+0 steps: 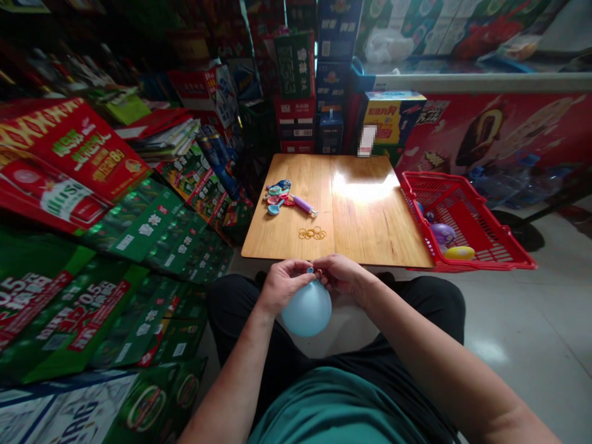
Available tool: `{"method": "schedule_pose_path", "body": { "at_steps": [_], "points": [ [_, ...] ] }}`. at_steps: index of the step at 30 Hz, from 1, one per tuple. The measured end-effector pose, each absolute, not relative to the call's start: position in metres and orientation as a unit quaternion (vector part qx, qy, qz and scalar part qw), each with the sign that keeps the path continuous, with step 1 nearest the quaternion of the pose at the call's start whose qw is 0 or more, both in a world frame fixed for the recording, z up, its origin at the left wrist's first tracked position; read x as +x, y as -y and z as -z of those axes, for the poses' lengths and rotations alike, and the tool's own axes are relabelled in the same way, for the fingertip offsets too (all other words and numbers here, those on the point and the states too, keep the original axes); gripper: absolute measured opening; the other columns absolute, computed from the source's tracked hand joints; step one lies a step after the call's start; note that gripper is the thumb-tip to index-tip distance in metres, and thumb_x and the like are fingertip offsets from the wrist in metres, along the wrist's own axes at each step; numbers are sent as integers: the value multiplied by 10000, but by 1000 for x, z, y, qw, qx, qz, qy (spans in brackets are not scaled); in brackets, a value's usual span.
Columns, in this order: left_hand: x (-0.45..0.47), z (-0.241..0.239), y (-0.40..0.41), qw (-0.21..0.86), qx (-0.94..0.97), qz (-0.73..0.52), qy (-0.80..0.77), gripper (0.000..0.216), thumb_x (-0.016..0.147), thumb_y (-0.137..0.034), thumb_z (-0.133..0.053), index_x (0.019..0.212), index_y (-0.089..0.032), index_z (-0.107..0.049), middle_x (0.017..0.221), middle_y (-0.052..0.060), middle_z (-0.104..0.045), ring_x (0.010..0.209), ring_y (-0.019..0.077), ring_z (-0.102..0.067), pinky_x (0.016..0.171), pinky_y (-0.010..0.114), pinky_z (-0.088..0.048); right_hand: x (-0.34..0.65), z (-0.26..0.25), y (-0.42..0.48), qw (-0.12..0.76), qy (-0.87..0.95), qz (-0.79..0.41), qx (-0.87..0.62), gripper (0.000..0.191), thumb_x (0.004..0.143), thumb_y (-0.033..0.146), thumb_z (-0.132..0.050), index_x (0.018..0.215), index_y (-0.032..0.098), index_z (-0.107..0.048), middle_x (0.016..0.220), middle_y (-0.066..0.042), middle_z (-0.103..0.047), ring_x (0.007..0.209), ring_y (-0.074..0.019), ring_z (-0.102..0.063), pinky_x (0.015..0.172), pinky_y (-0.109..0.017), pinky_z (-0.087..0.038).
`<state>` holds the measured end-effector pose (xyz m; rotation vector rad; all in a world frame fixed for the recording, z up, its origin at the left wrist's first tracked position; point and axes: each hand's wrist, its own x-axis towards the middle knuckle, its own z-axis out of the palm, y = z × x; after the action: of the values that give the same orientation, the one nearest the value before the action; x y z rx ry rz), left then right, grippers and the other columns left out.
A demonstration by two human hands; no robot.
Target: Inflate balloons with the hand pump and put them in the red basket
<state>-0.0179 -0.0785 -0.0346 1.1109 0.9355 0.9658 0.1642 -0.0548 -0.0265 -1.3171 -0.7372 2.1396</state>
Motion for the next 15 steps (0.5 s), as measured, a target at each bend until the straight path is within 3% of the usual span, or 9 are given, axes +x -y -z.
{"method": "schedule_pose_path", "body": {
  "at_steps": [5, 10, 15],
  "points": [
    [-24, 33, 76, 616, 562, -376, -404, 256, 865, -317, -743, 1059, -162, -808, 1070, 121, -785, 986, 248, -726, 921, 366, -542, 170, 35, 57, 260, 234, -812, -468, 229, 954, 131, -527, 741, 116, -612, 581, 5, -580, 415, -58, -468, 372, -158, -378],
    [-24, 38, 72, 584, 578, -398, -408, 173, 835, -250, -727, 960, -168, -814, 991, 97, -774, 933, 233, -718, 882, 344, -541, 171, 36, 62, 289, 239, -814, -444, 144, 952, 116, -583, 828, 104, -656, 690, -29, -665, 485, -62, -552, 418, -147, -430],
    [-21, 38, 72, 563, 596, -384, -425, 154, 802, -233, -727, 919, -166, -804, 941, 91, -783, 901, 235, -726, 865, 342, -547, 170, 42, 66, 315, 250, -808, -431, 162, 895, 200, -719, 769, 127, -647, 615, -3, -608, 475, -69, -506, 433, -173, -413]
  ]
}}
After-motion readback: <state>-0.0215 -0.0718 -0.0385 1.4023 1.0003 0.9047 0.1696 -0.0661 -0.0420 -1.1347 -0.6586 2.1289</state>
